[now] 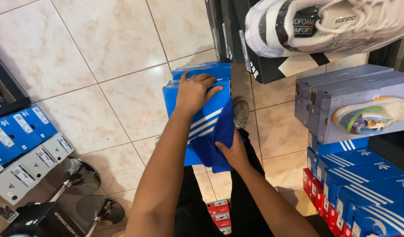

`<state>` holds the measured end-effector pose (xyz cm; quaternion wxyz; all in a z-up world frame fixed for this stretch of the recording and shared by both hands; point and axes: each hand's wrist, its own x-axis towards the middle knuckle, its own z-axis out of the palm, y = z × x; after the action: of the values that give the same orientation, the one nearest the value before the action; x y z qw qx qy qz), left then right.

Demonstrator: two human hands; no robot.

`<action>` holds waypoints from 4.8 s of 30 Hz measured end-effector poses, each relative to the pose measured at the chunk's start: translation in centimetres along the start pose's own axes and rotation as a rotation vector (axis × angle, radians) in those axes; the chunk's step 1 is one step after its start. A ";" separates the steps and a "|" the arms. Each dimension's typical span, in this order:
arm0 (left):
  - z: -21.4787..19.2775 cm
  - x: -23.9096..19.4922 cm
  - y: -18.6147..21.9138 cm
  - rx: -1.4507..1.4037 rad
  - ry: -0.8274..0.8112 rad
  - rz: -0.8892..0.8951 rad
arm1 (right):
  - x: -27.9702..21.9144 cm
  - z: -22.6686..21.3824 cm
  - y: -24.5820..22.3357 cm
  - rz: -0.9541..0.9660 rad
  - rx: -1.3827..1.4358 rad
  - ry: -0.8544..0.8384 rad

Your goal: Cleaning shoe boxes with a cloth

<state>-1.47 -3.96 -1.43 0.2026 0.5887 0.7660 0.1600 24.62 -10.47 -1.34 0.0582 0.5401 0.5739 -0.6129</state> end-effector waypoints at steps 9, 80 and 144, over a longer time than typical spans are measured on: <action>-1.2 0.7 0.0 0.047 -0.247 -0.061 | 0.3 0.2 1.0 -0.125 -0.054 0.028; 2.0 -18.6 2.9 -1.062 0.124 -0.689 | -4.2 14.2 -3.6 0.722 1.261 0.561; 7.4 -27.4 4.1 -1.172 0.379 -0.944 | 3.0 1.6 -5.9 -0.024 -0.191 0.350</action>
<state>11.87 -29.30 -2.54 0.3931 -0.0406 0.7475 0.5339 18.36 -8.11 -0.17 0.0014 0.6235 0.6370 -0.4532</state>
